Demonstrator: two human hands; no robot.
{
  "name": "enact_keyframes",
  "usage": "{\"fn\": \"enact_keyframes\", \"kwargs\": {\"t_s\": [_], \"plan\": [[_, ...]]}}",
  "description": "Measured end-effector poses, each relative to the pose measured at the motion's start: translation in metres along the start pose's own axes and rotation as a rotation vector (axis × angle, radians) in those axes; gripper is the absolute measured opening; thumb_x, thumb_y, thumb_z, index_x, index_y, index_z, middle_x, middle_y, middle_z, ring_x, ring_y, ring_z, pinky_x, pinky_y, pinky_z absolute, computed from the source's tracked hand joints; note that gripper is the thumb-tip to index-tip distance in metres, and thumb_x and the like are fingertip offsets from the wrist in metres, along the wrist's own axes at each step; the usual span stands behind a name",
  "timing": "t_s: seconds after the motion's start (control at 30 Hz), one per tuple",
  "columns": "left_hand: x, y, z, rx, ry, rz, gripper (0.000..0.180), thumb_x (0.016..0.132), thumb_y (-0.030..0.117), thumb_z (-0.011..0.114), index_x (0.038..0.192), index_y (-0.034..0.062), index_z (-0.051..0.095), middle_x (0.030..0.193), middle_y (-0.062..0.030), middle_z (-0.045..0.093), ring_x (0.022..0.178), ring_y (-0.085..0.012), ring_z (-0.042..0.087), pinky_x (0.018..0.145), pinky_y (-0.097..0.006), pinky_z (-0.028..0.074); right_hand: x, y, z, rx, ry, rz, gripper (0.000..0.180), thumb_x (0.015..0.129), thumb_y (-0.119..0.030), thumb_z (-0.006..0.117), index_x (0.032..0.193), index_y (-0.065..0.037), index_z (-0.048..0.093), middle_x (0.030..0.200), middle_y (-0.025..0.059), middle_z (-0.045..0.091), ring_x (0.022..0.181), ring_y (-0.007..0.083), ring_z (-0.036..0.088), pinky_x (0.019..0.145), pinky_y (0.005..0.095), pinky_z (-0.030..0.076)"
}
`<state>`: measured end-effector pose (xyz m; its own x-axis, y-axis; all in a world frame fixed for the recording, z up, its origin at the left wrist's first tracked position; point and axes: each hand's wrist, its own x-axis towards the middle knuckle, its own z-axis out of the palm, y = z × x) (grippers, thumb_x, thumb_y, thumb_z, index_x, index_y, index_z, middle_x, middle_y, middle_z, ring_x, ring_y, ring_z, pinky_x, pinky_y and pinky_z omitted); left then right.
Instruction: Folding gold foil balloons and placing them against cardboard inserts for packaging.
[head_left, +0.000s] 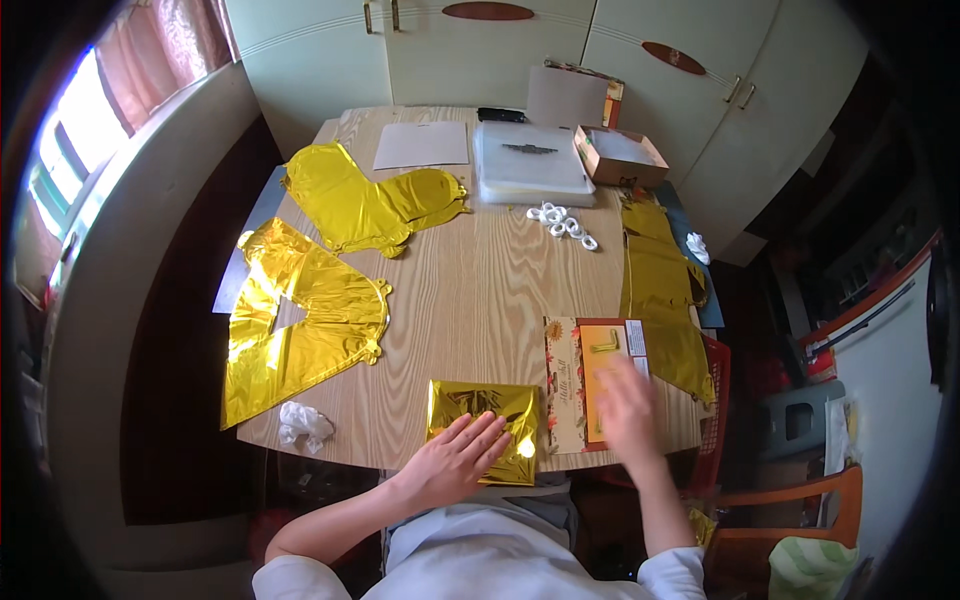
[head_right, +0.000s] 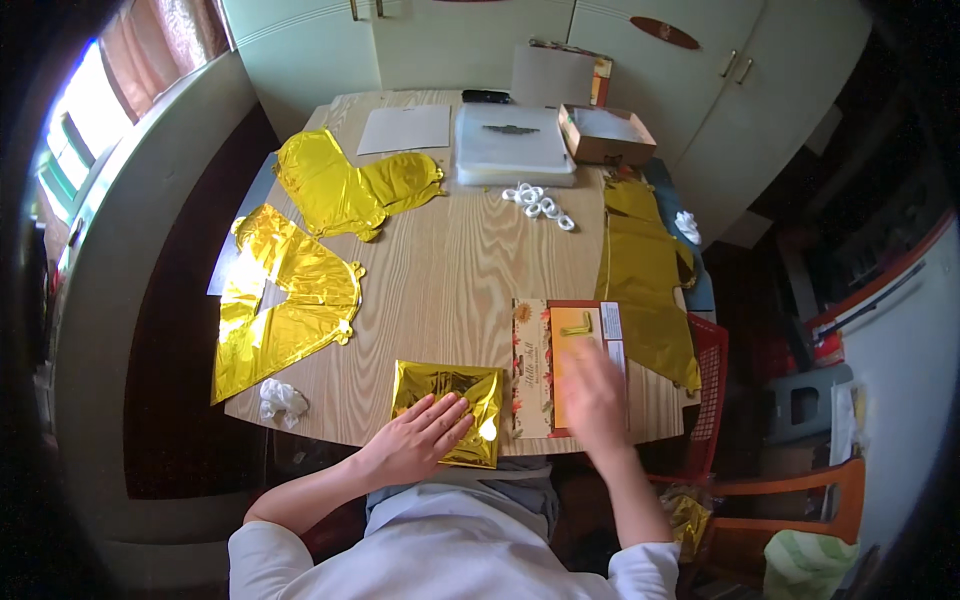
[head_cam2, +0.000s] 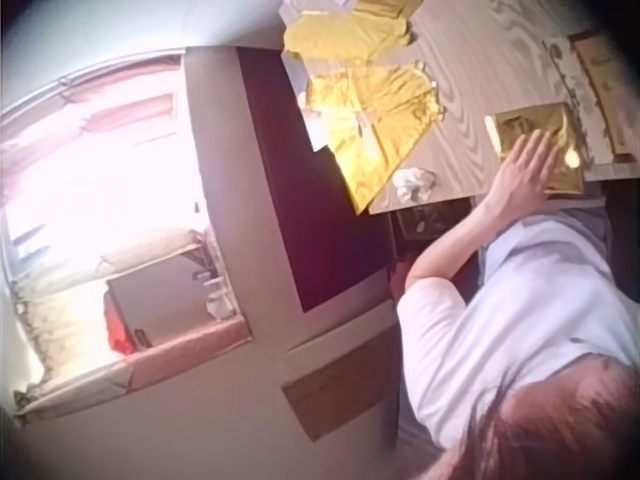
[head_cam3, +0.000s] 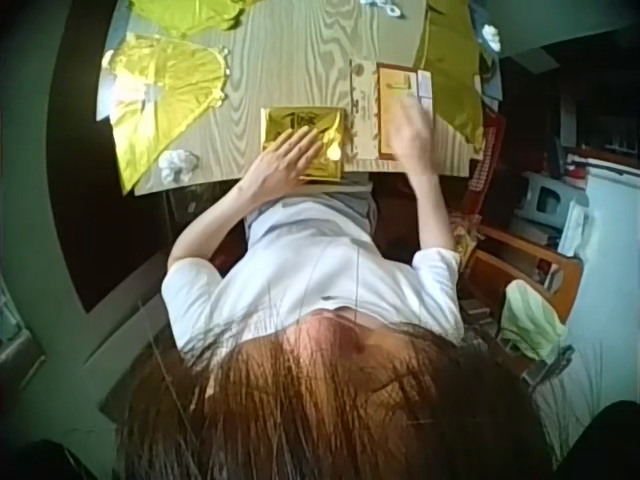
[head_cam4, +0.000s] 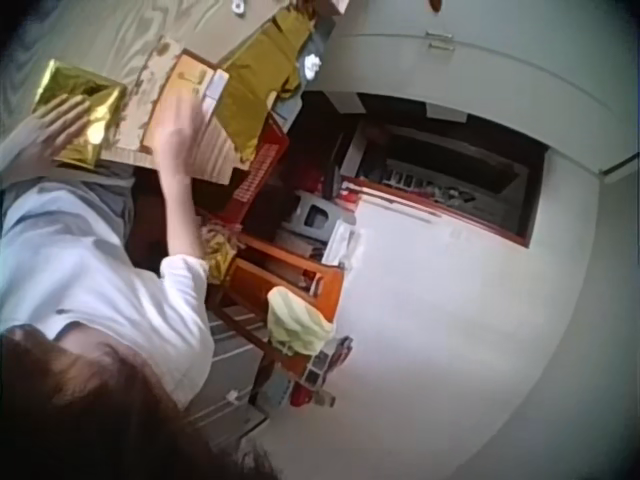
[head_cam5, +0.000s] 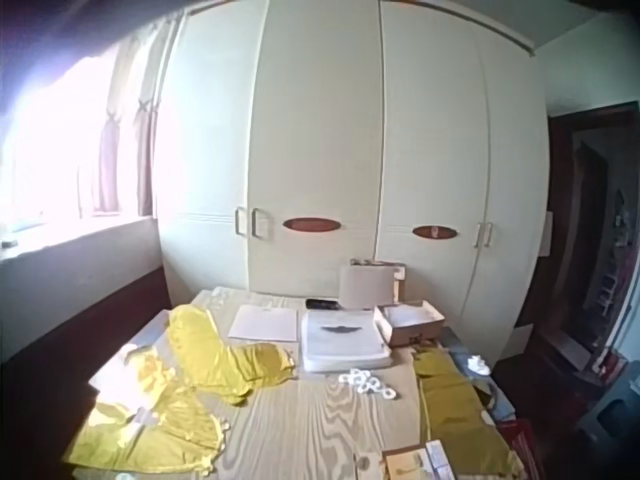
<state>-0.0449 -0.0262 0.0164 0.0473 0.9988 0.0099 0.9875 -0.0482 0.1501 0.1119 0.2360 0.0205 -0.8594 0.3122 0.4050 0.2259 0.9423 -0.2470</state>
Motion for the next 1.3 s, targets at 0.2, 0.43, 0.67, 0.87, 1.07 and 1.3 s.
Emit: {"fn": "enact_keyframes", "kwargs": {"t_s": [0.2,0.43,0.67,0.87,1.07,1.3], "plan": [[-0.002,0.0,-0.002,-0.032,0.025,0.002,0.067,0.084,0.034,0.062,0.137,-0.0022,0.045,0.149,-0.019,0.038,0.142,-0.0326,0.031,0.116,-0.048,0.025,0.017,-0.082,0.039,0.124,-0.253,-0.323,0.063,0.09,-0.034,0.061,0.139,0.003,0.044,0.147,0.0214,0.04,0.138,0.035,0.036,0.113,0.0477,0.029],[-0.007,-0.001,0.002,-0.004,0.111,0.011,0.056,0.084,0.034,0.064,0.127,-0.001,0.056,0.146,-0.019,0.041,0.139,-0.0327,0.036,0.114,-0.047,0.03,0.01,-0.088,0.049,0.014,-0.327,-0.328,0.079,0.095,-0.058,0.04,0.142,0.006,0.038,0.147,0.0218,0.04,0.141,0.034,0.033,0.116,0.0463,0.024],[-0.004,-0.005,0.007,-0.033,0.154,-0.077,0.055,0.091,0.041,0.058,0.124,-0.0026,0.058,0.146,-0.0192,0.042,0.138,-0.032,0.038,0.113,-0.046,0.031,0.026,-0.082,0.05,0.05,-0.369,-0.355,0.074,0.096,-0.054,0.043,0.142,0.003,0.039,0.149,0.023,0.036,0.141,0.0357,0.031,0.115,0.0485,0.024],[0.027,-0.027,0.011,-0.091,0.206,-0.125,0.061,0.095,0.045,0.05,0.131,-0.0042,0.051,0.143,-0.0212,0.043,0.138,-0.0357,0.035,0.113,-0.048,0.03,0.055,-0.072,0.06,0.002,-0.384,-0.264,0.066,0.098,-0.045,0.043,0.139,0.007,0.041,0.146,0.0245,0.04,0.14,0.0366,0.033,0.115,0.0496,0.024],[0.03,-0.028,0.013,-0.074,0.29,-0.158,0.064,0.095,0.05,0.049,0.127,-0.0047,0.056,0.138,-0.0216,0.048,0.137,-0.0345,0.037,0.113,-0.047,0.03,0.048,-0.079,0.079,0.029,-0.253,-0.157,0.065,0.099,-0.045,0.041,0.139,0.006,0.042,0.146,0.0234,0.039,0.14,0.0347,0.033,0.115,0.05,0.023],[0.017,-0.029,-0.005,-0.105,0.195,-0.21,0.064,0.092,0.048,0.055,0.127,-0.0061,0.054,0.139,-0.0228,0.047,0.135,-0.0371,0.04,0.112,-0.047,0.032,0.044,-0.083,0.078,-0.066,-0.266,-0.153,0.064,0.098,-0.043,0.041,0.143,0.002,0.039,0.15,0.0186,0.037,0.142,0.0305,0.031,0.116,0.0492,0.021]]}}
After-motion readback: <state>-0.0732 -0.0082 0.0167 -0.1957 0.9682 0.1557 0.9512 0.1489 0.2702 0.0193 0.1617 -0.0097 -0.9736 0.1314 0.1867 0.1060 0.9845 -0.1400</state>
